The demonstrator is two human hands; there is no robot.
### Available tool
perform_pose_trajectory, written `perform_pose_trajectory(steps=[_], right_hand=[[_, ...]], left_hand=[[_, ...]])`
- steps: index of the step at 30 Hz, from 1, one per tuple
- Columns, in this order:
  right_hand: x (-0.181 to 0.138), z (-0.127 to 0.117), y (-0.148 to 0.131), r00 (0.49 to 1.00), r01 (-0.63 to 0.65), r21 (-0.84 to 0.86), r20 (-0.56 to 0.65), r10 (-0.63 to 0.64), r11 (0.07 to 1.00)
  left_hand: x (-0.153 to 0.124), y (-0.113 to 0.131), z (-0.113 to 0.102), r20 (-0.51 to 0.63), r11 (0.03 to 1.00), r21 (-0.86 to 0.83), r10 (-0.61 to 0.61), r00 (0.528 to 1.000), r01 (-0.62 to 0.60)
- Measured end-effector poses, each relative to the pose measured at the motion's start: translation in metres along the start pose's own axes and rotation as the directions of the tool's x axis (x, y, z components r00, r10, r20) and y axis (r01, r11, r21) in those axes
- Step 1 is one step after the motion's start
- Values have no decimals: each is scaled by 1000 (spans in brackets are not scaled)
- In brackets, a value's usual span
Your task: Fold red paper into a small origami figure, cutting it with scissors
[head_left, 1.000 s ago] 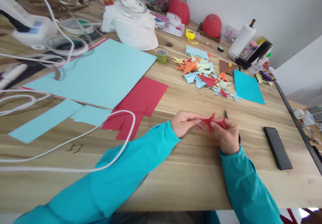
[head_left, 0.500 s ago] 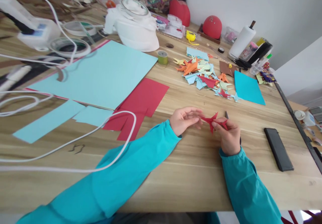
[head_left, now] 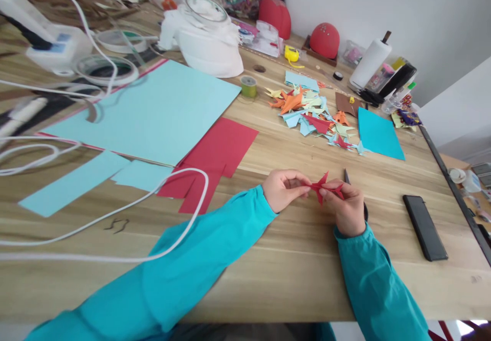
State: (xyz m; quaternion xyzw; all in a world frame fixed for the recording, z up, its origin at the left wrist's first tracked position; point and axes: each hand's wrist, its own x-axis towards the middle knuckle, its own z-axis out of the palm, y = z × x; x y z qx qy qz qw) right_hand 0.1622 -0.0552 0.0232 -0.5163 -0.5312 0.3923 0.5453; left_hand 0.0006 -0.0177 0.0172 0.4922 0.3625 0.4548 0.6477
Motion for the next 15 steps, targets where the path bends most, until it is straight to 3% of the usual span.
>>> perform_pose_trajectory(steps=[5, 15], right_hand=[[-1, 1, 1, 1000, -16, 52, -25, 17, 999], [1, 1, 4, 992, -16, 128, -126, 32, 992]], left_hand=[[0, 3, 0, -52, 997, 16, 80, 995, -79], [4, 5, -7, -112, 993, -79, 75, 991, -84]])
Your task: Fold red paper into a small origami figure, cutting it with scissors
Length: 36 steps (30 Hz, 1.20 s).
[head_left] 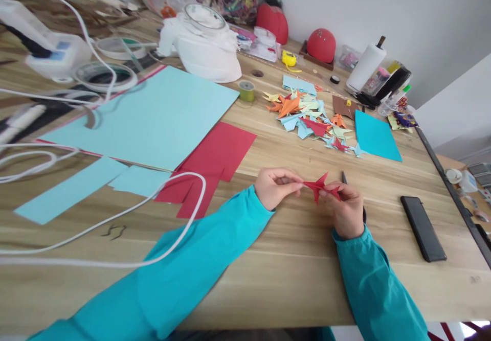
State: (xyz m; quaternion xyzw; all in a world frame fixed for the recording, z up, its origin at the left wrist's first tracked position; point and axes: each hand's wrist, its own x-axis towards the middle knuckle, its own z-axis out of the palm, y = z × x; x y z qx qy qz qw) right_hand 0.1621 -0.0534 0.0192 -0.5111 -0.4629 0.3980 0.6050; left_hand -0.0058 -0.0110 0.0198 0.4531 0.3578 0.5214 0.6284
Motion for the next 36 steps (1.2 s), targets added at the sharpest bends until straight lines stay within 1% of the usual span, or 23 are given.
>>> perform_pose_trajectory(steps=[3, 5, 6, 8, 11, 13, 16, 18, 21, 23, 25, 28, 29, 31, 33, 34, 36], right_hand=[[0, 1, -2, 996, -53, 111, -64, 60, 992], [-1, 2, -5, 993, -100, 193, -46, 111, 976], [-2, 3, -6, 992, -118, 223, -24, 126, 968], [-4, 5, -9, 991, -129, 254, 13, 130, 959], [-6, 7, -11, 991, -131, 268, 53, 121, 955], [-7, 7, -12, 992, -124, 269, 62, 111, 955], [-9, 7, -13, 995, -98, 255, 58, 86, 962], [-12, 7, -14, 998, -61, 223, 21, 58, 973], [-15, 5, -15, 993, 35, 95, -116, -24, 995], [-13, 3, -15, 969, 84, 6, -232, -81, 996], [-7, -1, -16, 930, 102, -33, -351, -108, 994], [4, -5, -18, 847, 134, -64, -510, -148, 989], [8, -6, -18, 820, 150, -89, -546, -175, 985], [14, -8, -17, 783, 171, -163, -577, -234, 972], [20, -13, -13, 762, 158, -246, -586, -277, 956], [23, -16, -11, 735, 137, -290, -611, -293, 947], [32, -25, -5, 713, 51, -320, -652, -259, 946]], left_hand=[[6, -2, -5, -145, 993, -112, -51, 988, 35], [10, -2, -7, -225, 971, -227, -123, 966, 71], [11, -2, -7, -244, 957, -276, -161, 956, 90], [14, -2, -8, -260, 932, -338, -225, 939, 130], [15, -2, -7, -270, 911, -369, -295, 916, 184], [15, -3, -6, -267, 906, -372, -310, 912, 199], [14, -3, -5, -233, 911, -355, -303, 924, 209], [14, -3, -5, -215, 916, -342, -293, 931, 209], [15, -3, -5, -218, 919, -336, -289, 932, 206], [17, -4, -5, -225, 916, -344, -295, 929, 207], [18, -5, -5, -225, 912, -351, -301, 927, 211], [19, -5, -5, -214, 909, -356, -306, 928, 218], [19, -6, -6, -211, 907, -359, -309, 927, 221], [20, -6, -6, -206, 903, -366, -316, 926, 227], [21, -8, -6, -203, 895, -382, -323, 924, 229], [21, -9, -6, -200, 887, -396, -336, 920, 238], [22, -10, -6, -197, 875, -416, -353, 915, 248]])
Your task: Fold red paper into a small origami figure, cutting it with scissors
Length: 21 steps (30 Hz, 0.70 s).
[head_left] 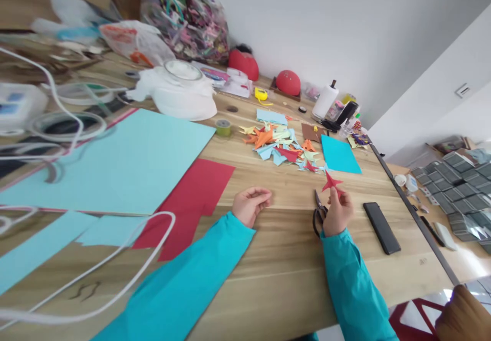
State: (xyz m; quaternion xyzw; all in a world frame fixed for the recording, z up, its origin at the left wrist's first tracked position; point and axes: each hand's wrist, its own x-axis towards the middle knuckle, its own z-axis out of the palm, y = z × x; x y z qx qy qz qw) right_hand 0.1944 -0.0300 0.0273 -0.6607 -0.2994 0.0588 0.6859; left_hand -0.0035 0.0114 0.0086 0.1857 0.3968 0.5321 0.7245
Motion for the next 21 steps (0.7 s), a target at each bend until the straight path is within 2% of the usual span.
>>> perform_pose_trajectory(steps=[11, 21], right_hand=[[53, 2, 47, 990, -135, -126, -52, 130, 983], [83, 44, 70, 993, -122, -355, -46, 113, 927]], left_hand=[[8, 2, -3, 53, 999, 15, -33, 998, 32], [14, 4, -6, 85, 996, 35, -90, 992, 87]])
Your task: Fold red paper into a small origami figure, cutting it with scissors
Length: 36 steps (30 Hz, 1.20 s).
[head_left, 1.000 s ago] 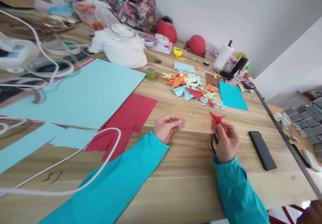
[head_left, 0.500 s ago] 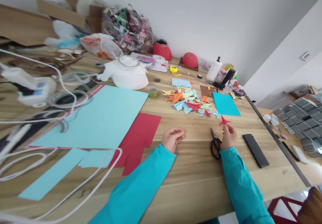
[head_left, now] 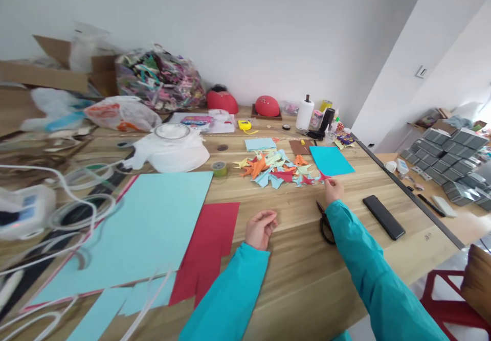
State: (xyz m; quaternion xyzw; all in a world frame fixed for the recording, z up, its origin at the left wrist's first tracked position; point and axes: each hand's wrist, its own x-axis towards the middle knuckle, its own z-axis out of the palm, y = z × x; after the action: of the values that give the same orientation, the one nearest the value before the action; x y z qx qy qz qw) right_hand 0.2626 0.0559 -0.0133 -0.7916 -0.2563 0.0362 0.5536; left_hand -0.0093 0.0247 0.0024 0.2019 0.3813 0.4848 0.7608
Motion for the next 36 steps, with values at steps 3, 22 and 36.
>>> perform_pose_trajectory(steps=[3, 22, 36], right_hand=[[9, 10, -4, 1000, -17, -65, 19, 18, 998], [-13, -36, -9, 989, 62, -64, 135, -53, 996], [-122, -11, -23, 765, 212, 235, 564, -311, 949]], left_hand=[[1, 0, -1, -2, 1000, -5, -13, 1000, 13], [2, 3, 0, 13, 999, -14, -33, 999, 33], [-2, -11, 5, 115, 915, 357, 159, 981, -190]])
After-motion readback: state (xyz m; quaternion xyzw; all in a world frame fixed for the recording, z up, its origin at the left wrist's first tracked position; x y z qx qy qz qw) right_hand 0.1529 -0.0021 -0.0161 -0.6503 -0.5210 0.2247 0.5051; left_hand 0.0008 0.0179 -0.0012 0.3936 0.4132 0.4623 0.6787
